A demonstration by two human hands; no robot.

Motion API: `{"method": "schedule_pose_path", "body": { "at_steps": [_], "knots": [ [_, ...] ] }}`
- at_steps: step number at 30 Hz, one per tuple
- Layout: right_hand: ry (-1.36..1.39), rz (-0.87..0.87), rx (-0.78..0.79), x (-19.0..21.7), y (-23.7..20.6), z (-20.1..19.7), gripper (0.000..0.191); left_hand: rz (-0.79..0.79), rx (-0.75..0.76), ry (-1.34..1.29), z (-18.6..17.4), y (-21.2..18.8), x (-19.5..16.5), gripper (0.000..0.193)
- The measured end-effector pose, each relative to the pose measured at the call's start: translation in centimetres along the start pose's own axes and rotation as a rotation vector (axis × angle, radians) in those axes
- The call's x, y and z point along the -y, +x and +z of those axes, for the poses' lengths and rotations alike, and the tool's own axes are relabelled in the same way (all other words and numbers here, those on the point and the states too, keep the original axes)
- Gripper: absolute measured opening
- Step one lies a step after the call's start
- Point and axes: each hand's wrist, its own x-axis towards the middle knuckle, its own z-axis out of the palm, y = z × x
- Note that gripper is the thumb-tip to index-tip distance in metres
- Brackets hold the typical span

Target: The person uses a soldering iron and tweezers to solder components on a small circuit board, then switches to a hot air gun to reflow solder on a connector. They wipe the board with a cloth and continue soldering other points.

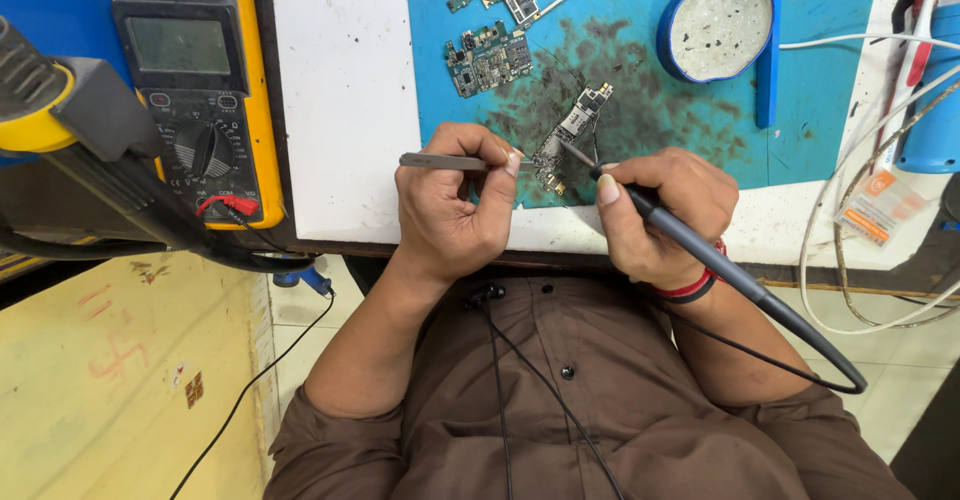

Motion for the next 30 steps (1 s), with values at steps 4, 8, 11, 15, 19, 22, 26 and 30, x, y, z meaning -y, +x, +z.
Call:
{"method": "schedule_pose_path", "body": {
  "at_steps": [4,8,11,15,19,22,26,30],
  "knots": [
    [0.002,0.001,-0.004,-0.1,0.0,0.1,0.008,-0.014,-0.003,0.000,0.0,0.0,0.0,0.013],
    [-0.003,-0.009,-0.001,-0.2,-0.1,0.0,0.009,-0.020,-0.006,0.012,0.0,0.0,-0.1,0.013],
    [-0.011,-0.003,-0.007,-0.2,-0.1,0.0,0.008,-0.020,-0.006,0.007,0.1,0.0,-0.1,0.013],
    [-0.008,0.009,-0.004,-0.1,0.0,0.0,0.009,-0.015,-0.006,0.001,0.1,0.0,-0.1,0.013],
    [-0.004,0.005,0.023,0.3,0.3,0.1,0.009,-0.019,-0.004,0.002,0.1,0.0,-0.2,0.013],
    [0.003,0.005,0.058,0.4,0.4,-0.1,0.009,-0.018,-0.003,0.028,0.1,0.1,-0.1,0.013],
    [0.037,-0.001,0.049,-0.1,0.0,-0.3,0.009,-0.013,-0.005,0.029,0.1,0.1,-0.3,0.013],
    [0.044,0.081,-0.021,-0.6,-0.9,0.0,0.016,-0.035,-0.008,0.007,0.0,0.1,-0.2,0.012]
  ]
}}
